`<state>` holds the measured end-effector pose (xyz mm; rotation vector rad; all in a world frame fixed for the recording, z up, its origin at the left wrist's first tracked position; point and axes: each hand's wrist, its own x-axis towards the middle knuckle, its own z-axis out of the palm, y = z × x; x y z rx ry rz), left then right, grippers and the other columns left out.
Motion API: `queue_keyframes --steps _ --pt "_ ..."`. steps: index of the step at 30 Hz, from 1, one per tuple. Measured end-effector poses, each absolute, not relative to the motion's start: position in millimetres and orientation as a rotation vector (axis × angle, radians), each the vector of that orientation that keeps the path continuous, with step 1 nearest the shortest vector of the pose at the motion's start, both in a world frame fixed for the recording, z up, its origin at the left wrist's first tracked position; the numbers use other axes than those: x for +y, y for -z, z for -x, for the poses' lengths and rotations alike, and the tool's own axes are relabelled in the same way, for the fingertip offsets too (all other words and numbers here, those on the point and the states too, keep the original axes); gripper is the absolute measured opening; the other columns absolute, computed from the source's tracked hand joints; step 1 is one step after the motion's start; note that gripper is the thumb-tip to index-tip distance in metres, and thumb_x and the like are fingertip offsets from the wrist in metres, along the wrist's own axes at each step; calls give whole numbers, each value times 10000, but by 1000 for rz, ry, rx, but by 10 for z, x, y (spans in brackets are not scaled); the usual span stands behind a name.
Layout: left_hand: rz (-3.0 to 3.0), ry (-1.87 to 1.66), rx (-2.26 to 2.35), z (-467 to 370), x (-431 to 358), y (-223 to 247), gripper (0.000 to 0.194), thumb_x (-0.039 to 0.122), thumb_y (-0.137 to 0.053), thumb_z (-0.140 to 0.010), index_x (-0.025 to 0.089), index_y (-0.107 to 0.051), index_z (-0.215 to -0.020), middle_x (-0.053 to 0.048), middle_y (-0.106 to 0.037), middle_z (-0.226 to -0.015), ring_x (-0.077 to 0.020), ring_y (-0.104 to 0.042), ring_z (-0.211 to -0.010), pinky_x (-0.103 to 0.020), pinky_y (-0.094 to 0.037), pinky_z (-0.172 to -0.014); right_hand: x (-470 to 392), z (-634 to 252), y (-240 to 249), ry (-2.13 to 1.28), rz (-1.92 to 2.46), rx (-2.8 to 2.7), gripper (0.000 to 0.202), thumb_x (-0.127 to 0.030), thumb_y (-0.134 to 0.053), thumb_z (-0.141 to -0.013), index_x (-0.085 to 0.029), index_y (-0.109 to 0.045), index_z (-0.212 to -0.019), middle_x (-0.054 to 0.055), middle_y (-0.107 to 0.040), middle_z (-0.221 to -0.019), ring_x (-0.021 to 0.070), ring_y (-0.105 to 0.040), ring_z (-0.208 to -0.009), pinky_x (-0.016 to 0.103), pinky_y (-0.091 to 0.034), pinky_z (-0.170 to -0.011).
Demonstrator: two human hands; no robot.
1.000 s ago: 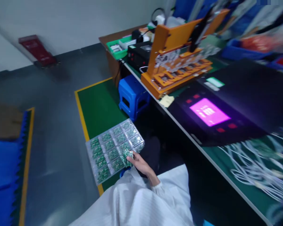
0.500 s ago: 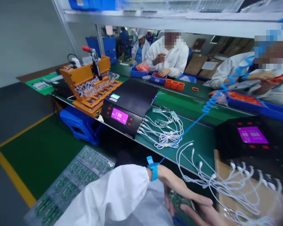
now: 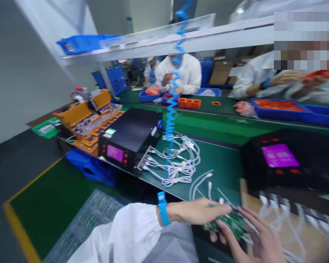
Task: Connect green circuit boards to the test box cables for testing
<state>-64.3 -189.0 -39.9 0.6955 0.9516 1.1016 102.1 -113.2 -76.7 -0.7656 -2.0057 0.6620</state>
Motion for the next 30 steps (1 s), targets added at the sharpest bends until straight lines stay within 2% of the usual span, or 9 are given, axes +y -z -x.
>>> queue_keyframes --steps 2,4,8,12,15,18,22,26,30 --pt "-634 -1224 1014 600 -1881 283 686 828 -713 -734 156 -645 -859 -29 -640 -665 -137 -595 -569 -245 -498 -531 -1179 -930 627 -603 845 -1921 672 -679 -767 -804 -192 -646 -1251 186 -632 -1294 361 -629 -1198 583 -495 -1047" --pt "-477 -1378 1091 557 -1833 224 652 758 -782 -726 144 -669 -911 -28 -665 -717 -124 -592 -595 -225 -481 -533 -1206 -856 587 -669 941 -1847 601 -636 -738 -860 -197 -632 -1257 153 -651 -1216 301 -674 -1056 517 -562 -946" --pt "-233 -1455 1150 452 -1769 255 644 668 -862 -715 131 -709 -1036 -55 -728 -858 -132 -636 -682 -233 -526 -629 -1301 -779 682 -891 1054 -1698 312 -498 -662 -968 -220 -674 -1110 80 -661 -1039 190 -672 -789 351 -608 -708" --pt "-174 -1406 1113 434 -1865 348 585 550 -892 -759 135 -711 -1129 -99 -757 -998 -202 -719 -859 -279 -589 -761 -1428 -770 752 -1111 1077 -1590 269 -450 -610 -1008 -227 -687 -1137 75 -663 -1061 158 -677 -710 285 -586 -585" --pt "-115 -1421 1101 552 -1911 404 461 405 -897 -799 142 -720 -1134 -120 -759 -1082 -259 -736 -1026 -346 -610 -918 -1424 -744 781 -1111 1104 -1581 277 -438 -594 -1022 -229 -673 -1186 72 -696 -1073 173 -707 -790 298 -600 -694" --pt "-54 -1522 1158 754 -1836 413 322 306 -889 -804 160 -739 -1048 -112 -768 -1087 -297 -725 -1121 -414 -601 -1018 -1317 -606 788 -918 1155 -1626 264 -435 -552 -1045 -217 -686 -1112 72 -726 -1030 197 -709 -872 316 -563 -792" --pt "-77 -1669 1170 1022 -1617 303 173 249 -811 -861 141 -741 -976 -137 -769 -1105 -328 -694 -1210 -472 -555 -1107 -1009 -159 706 -701 1283 -1903 328 -382 -459 -1083 -192 -709 -988 107 -741 -961 236 -684 -880 350 -482 -810" --pt "-61 -1741 1099 1196 -1448 189 127 186 -761 -871 113 -733 -971 -173 -754 -1165 -332 -690 -1215 -453 -559 -1088 -637 376 632 -458 1681 -2280 330 -357 -551 -1035 -119 -768 -963 228 -751 -1031 343 -652 -1050 429 -388 -888" --pt "-27 -1789 1091 1309 -1353 220 142 156 -777 -828 156 -731 -962 -127 -764 -1144 -277 -714 -1140 -367 -588 -984 -462 643 681 -467 1819 -2406 233 -278 -633 -977 -103 -784 -1008 240 -763 -1060 351 -661 -1090 421 -340 -910"
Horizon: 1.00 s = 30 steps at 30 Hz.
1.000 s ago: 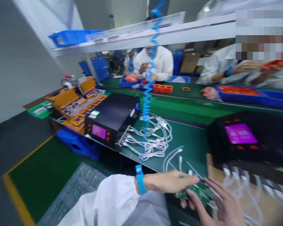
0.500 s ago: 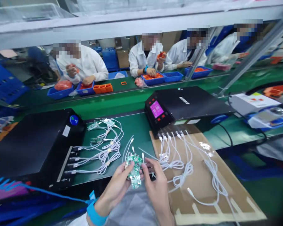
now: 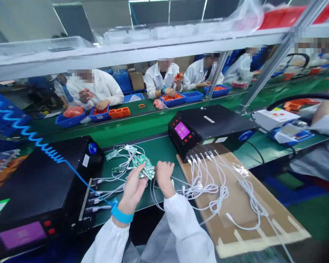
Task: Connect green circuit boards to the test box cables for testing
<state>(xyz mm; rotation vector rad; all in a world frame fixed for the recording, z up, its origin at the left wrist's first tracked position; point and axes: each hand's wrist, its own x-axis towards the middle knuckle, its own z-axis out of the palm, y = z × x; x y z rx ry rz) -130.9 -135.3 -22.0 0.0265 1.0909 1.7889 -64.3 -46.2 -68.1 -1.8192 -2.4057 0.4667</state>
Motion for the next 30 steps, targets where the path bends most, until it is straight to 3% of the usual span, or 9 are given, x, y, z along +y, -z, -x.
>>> queue_keyframes --steps 5,9,15,20,25,30 --pt "-99 -1860 1081 1385 -1231 302 264 128 -846 -729 155 -710 -954 -78 -770 -1018 -219 -729 -1003 -298 -561 -883 -549 651 789 -390 1808 -2407 227 -167 -579 -951 -77 -761 -1053 247 -748 -1105 322 -676 -1072 394 -343 -877" --pt "-115 -1942 1041 1417 -1124 285 246 76 -823 -724 166 -678 -902 -44 -768 -939 -196 -724 -953 -284 -543 -873 -629 697 838 -311 1808 -2383 279 -126 -517 -952 -37 -740 -1094 278 -725 -1124 332 -664 -1087 412 -349 -898" --pt "-94 -1913 1055 1493 -1057 258 274 34 -821 -704 164 -618 -833 -30 -751 -822 -149 -699 -742 -246 -513 -716 -579 815 854 -288 1826 -2352 306 -60 -472 -944 -14 -715 -1124 279 -733 -1075 330 -689 -1070 411 -350 -906" --pt "-143 -1926 1007 1522 -1030 310 282 60 -843 -695 152 -630 -855 -46 -759 -848 -174 -726 -782 -281 -541 -790 -552 814 810 -305 1814 -2345 268 -107 -567 -903 -21 -710 -1113 288 -727 -1080 346 -690 -1074 405 -366 -884" --pt "-239 -1944 1063 1578 -964 408 432 94 -912 -635 171 -620 -943 -45 -765 -892 -200 -748 -848 -327 -552 -878 -662 708 788 -289 1762 -2341 289 -121 -510 -931 -7 -681 -1133 298 -701 -1151 367 -657 -1120 410 -382 -897" --pt "-309 -1950 1169 1632 -942 441 616 128 -988 -533 180 -619 -1024 -43 -758 -902 -219 -742 -869 -371 -543 -919 -858 476 871 -638 1322 -2103 289 -209 -400 -1024 -125 -618 -1193 143 -745 -1060 277 -679 -1014 384 -420 -923"
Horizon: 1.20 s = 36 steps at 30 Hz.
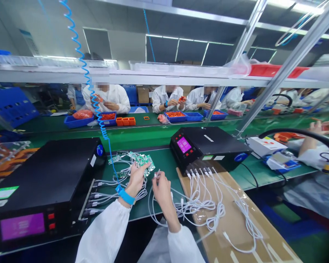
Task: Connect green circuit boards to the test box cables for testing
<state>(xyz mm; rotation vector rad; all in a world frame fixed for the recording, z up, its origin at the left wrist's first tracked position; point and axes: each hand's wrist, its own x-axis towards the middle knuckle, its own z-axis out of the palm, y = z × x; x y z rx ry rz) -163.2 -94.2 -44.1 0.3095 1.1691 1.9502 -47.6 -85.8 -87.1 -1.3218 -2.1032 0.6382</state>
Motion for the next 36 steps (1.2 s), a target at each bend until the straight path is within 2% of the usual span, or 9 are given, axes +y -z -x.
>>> queue_keyframes --steps 4,9,26,32,36 --pt "-385 -1982 1217 1602 -963 421 617 152 -987 -551 170 -636 -1058 -68 -766 -973 -239 -745 -940 -399 -534 -969 -964 368 858 -824 1096 -1798 320 -409 -462 -1038 -205 -654 -1193 85 -752 -1044 256 -660 -1037 401 -419 -1003" --pt "-441 -2016 1246 1552 -970 417 567 180 -975 -582 160 -671 -1061 -96 -774 -1052 -250 -746 -986 -398 -541 -977 -981 359 786 -960 1052 -1637 368 -505 -523 -1002 -213 -712 -1122 92 -761 -1048 257 -662 -1023 397 -452 -983" --pt "-496 -2041 1293 1505 -1006 476 644 224 -990 -597 161 -654 -1143 -119 -765 -1123 -262 -743 -1008 -399 -558 -964 -985 348 829 -906 1111 -1595 458 -595 -555 -971 -211 -791 -1054 88 -757 -951 260 -651 -956 408 -454 -961" --pt "-392 -2068 1236 1490 -1005 504 796 118 -1001 -514 188 -629 -1214 -71 -772 -1025 -274 -755 -1019 -411 -558 -993 -978 340 866 -843 1102 -1626 479 -596 -541 -978 -199 -798 -1049 100 -755 -938 260 -654 -943 419 -444 -967" --pt "-439 -2063 1316 1501 -1005 569 803 143 -1003 -509 175 -632 -1221 -69 -770 -1014 -284 -752 -1025 -434 -559 -1003 -979 325 909 -848 1112 -1627 494 -616 -532 -972 -207 -799 -1043 94 -753 -914 262 -663 -924 421 -464 -946"
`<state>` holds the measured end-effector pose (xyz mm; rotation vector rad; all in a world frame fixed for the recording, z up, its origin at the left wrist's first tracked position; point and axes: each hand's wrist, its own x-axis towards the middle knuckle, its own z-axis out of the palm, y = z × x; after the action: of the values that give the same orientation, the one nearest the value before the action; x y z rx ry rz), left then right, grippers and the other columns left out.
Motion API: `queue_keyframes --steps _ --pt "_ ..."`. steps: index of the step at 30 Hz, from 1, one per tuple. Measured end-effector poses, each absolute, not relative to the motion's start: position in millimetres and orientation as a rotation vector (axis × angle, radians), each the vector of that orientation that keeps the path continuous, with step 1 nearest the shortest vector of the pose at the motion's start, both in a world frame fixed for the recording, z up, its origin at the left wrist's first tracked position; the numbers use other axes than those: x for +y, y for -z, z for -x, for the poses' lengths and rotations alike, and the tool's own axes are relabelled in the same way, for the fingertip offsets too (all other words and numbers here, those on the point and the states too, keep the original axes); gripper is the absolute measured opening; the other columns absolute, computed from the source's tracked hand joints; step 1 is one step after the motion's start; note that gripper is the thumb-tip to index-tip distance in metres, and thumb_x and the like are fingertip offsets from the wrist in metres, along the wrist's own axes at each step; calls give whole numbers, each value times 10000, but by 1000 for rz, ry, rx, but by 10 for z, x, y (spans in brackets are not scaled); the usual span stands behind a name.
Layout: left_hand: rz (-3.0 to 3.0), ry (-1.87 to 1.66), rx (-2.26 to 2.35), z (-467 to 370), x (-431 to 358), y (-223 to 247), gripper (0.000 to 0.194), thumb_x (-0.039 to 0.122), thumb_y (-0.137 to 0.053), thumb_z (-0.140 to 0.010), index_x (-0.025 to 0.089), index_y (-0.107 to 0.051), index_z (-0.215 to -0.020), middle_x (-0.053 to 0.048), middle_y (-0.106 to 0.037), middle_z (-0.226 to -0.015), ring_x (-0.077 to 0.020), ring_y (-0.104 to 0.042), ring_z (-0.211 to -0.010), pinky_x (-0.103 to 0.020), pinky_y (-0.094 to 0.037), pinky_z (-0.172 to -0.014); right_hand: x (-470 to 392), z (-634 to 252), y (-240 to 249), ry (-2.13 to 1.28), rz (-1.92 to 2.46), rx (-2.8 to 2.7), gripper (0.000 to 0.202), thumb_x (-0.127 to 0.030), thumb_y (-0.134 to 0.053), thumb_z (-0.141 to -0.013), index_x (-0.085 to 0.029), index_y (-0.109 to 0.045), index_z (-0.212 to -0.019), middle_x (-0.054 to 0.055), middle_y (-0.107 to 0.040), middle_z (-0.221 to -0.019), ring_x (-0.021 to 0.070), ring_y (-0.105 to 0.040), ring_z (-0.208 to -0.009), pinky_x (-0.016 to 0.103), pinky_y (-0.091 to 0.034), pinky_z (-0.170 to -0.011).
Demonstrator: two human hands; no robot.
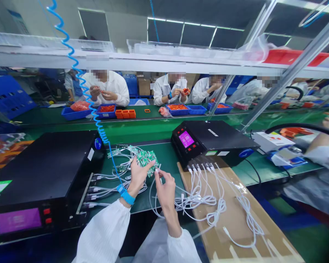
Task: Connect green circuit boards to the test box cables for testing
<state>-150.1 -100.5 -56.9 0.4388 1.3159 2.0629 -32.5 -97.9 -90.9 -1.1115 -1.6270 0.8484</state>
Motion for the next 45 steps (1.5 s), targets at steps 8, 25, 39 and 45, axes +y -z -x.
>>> queue_keyframes --steps 8,25,39,45 --pt "-653 -1994 1391 1522 -1040 597 683 263 -981 -587 144 -658 -1177 -111 -773 -1055 -266 -754 -959 -432 -575 -957 -995 343 939 -977 1114 -1535 512 -633 -556 -942 -183 -778 -1040 134 -779 -1023 286 -723 -963 414 -529 -911" --pt "-913 -1899 1803 1732 -968 536 700 335 -981 -577 127 -689 -1178 -149 -767 -1115 -358 -688 -1189 -485 -514 -1083 -947 317 734 -968 1046 -1389 500 -580 -564 -978 -153 -759 -1150 137 -770 -1051 256 -713 -987 388 -561 -876" --pt "-1196 -1639 1735 1473 -1094 512 475 393 -887 -733 165 -710 -1110 -73 -780 -951 -236 -738 -819 -324 -594 -755 -726 333 558 -473 918 -1491 293 -381 -586 -1022 -157 -761 -1090 8 -582 -769 152 -591 -706 297 -530 -741" --pt "-1269 -1563 1747 1423 -1139 485 342 373 -808 -815 191 -690 -1079 -34 -773 -943 -200 -720 -789 -265 -536 -663 -712 326 572 -478 945 -1486 226 -334 -558 -1023 -168 -708 -994 59 -658 -903 165 -651 -789 306 -539 -760"
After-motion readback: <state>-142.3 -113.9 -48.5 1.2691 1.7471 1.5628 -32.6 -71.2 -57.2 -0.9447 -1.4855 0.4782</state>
